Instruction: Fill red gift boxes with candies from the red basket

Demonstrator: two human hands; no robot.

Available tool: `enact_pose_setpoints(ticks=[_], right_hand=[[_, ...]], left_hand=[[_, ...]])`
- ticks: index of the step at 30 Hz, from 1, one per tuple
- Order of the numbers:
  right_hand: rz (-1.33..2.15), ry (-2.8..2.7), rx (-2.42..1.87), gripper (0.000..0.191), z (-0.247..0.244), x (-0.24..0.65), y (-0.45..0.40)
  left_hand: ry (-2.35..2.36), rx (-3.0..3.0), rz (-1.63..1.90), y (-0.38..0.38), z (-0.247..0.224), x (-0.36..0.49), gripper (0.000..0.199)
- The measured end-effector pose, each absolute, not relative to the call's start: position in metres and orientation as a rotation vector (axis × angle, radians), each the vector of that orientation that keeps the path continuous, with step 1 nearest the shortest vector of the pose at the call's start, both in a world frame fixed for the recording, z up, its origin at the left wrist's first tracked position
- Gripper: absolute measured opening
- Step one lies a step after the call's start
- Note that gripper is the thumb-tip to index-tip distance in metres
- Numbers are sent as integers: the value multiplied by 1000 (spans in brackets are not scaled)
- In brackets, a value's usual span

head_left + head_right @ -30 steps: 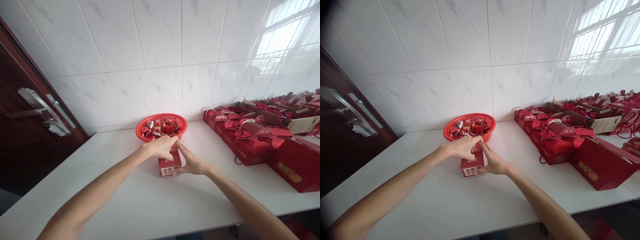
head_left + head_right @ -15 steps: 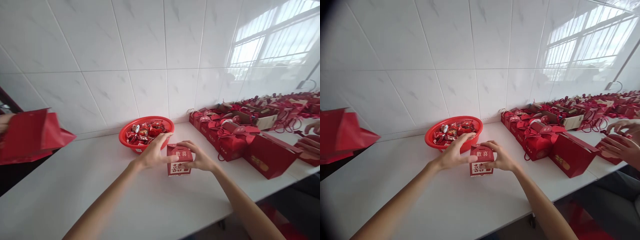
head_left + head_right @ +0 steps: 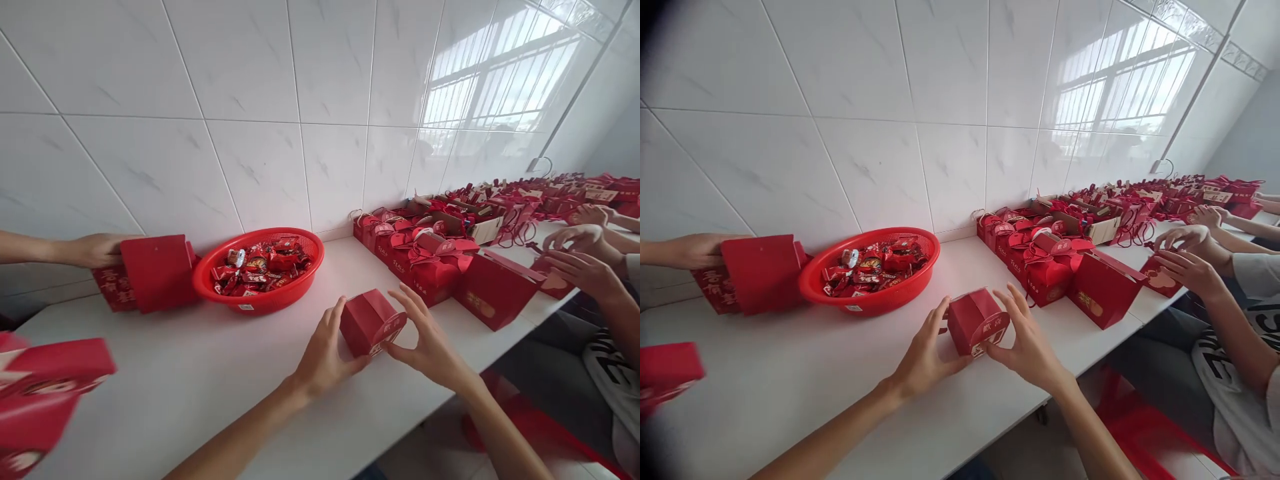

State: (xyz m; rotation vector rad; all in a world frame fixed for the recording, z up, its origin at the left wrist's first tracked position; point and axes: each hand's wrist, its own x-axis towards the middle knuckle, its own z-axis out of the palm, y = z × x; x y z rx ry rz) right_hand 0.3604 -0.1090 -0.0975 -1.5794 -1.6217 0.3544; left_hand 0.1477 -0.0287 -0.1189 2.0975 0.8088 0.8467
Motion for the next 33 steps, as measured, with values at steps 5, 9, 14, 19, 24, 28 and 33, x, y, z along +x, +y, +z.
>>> enact_pose_setpoints(ticks=[5,9,14,19,24,28,33], right_hand=[[159,-1518,-1690,94,-112,330,-118],[70,-1527,-1772,81,-116,316,-109],[49,-1509,-1725,67,-109,326,-103],[-169,-1405,-1658,64,-96,363,-123],[-494,-1139,-1756,85,-106,426,-145],[-594,-1072,-1805,90,-126,463,-147],[-694,-1031,-1824,98,-137,481,-141]], left_hand=[[801,2073,862,-33,-135,161,105],[657,2067,864,-33,-141,159,105],[693,1943,883,-35,-142,151,94],[792,1874,832,-37,-148,150,75],[741,1940,872,-35,-153,152,59],[712,1988,875,-35,-154,153,52],[688,2062,860,-35,-155,151,50]])
